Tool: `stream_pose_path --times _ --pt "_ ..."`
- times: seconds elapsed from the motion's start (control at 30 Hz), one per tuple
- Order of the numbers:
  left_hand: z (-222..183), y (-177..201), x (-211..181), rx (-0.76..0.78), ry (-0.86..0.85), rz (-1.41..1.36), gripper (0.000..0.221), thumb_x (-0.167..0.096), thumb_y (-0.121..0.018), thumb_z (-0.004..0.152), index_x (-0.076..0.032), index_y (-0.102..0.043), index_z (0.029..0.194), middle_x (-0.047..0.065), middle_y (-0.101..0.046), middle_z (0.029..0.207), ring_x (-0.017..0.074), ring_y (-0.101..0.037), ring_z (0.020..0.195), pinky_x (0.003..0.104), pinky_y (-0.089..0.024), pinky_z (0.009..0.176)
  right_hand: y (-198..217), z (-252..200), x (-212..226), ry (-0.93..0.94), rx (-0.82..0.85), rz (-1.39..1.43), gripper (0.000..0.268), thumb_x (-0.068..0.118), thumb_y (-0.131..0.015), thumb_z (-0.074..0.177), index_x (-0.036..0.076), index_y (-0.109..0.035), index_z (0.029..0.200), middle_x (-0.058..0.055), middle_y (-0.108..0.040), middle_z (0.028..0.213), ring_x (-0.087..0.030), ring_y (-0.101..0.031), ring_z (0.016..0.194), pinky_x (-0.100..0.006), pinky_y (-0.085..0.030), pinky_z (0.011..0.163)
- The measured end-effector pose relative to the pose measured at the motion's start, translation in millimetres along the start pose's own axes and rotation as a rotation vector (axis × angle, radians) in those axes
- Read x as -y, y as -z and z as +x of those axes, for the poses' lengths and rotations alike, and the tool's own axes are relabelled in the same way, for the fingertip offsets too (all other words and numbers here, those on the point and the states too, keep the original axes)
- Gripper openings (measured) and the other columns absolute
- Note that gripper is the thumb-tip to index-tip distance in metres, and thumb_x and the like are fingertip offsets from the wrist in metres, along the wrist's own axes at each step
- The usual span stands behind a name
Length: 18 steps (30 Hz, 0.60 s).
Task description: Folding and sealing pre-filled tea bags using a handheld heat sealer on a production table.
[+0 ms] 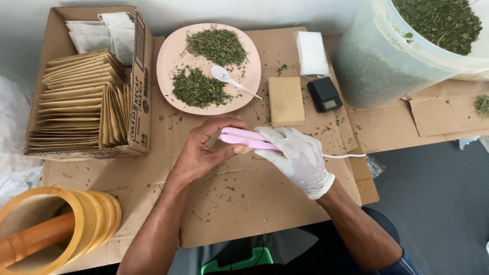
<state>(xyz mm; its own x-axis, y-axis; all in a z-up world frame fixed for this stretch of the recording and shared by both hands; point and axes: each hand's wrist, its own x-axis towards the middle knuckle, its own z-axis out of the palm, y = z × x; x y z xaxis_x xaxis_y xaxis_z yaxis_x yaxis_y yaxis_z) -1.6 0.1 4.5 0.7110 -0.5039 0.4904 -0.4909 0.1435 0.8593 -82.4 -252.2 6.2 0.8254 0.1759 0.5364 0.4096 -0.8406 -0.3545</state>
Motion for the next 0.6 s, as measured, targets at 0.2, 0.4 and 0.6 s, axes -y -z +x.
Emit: stream_pose_path --times 0.2,0.4,0.6 --pt "-15.4 13.0 27.8 -0.001 0.126 -0.040 0.034 -0.008 -0.079 0.104 -0.003 -0.078 0.137 0.021 -0.085 0.120 0.0374 -0.073 0.125 0.064 -0.053 0.114 10.9 5.5 -3.0 -0.270 0.024 0.320 0.039 0.034 -0.087 0.098 0.019 -0.083 0.134 -0.006 -0.085 0.116 -0.028 -0.083 0.106 -0.042 -0.066 0.092" --pt "-14.3 10.1 25.9 -0.128 0.149 -0.026 0.017 -0.010 -0.076 0.108 -0.005 -0.085 0.122 0.007 -0.083 0.077 0.0091 -0.058 0.084 0.040 -0.065 0.082 11.9 5.4 -0.9 -0.404 0.085 0.390 0.043 0.036 -0.088 0.097 0.020 -0.082 0.136 -0.007 -0.085 0.122 -0.031 -0.081 0.117 -0.045 -0.063 0.100" --pt "0.5 6.0 -6.8 -0.165 0.147 -0.027 0.016 -0.006 -0.078 0.107 -0.003 -0.086 0.120 0.004 -0.063 0.058 0.0092 -0.049 0.066 0.026 -0.051 0.063 14.0 11.1 3.1 -0.489 0.154 0.403 0.049 0.037 -0.089 0.096 0.017 -0.081 0.140 -0.011 -0.084 0.130 -0.035 -0.077 0.126 -0.049 -0.060 0.107"
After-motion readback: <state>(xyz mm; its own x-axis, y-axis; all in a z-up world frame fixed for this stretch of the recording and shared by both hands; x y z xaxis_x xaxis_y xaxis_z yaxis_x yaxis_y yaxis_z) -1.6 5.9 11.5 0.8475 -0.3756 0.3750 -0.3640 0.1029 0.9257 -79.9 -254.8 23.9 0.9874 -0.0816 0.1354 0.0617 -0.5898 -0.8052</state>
